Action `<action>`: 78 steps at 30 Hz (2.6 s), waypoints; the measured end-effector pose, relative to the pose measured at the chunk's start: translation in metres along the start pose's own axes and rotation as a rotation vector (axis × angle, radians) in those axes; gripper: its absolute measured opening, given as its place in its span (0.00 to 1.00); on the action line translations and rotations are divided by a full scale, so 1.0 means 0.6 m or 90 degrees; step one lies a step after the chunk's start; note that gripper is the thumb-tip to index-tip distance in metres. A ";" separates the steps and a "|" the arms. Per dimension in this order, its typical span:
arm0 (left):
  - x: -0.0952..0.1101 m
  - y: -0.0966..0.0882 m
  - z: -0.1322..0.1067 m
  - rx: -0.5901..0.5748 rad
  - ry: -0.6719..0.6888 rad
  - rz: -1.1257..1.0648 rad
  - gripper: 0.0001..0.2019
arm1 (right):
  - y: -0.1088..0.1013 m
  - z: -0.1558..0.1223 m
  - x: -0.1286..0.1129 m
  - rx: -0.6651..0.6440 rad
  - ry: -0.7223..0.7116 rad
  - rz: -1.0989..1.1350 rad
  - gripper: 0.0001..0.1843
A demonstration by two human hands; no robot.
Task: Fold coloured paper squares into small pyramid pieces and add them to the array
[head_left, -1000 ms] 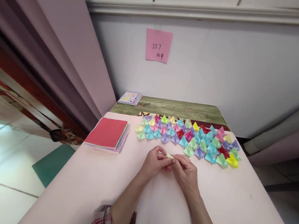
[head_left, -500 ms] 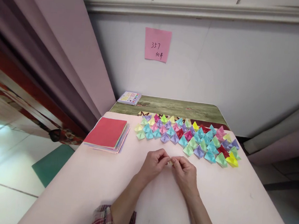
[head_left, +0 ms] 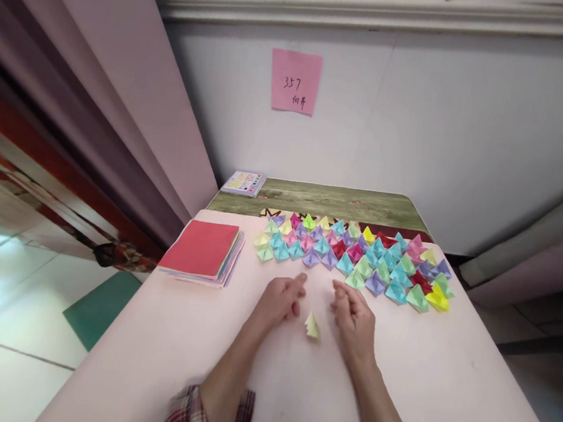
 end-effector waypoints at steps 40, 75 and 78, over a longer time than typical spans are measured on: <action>0.015 0.027 0.001 -0.003 0.345 0.100 0.02 | 0.008 0.003 0.004 -0.102 -0.151 -0.067 0.07; 0.030 0.014 -0.016 0.045 0.408 0.331 0.07 | 0.004 0.003 0.005 -0.069 -0.159 -0.173 0.13; 0.028 0.016 -0.015 0.083 0.382 0.359 0.06 | 0.004 0.002 0.000 -0.067 -0.165 -0.186 0.12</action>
Point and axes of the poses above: each hand's wrist, its own z-axis towards the middle knuckle, its own y-axis out of the palm, x = y × z, the point moved 3 cm from there along z, towards the middle knuckle, and after that the axes turned 2 degrees about x, right-handed, at the moved point
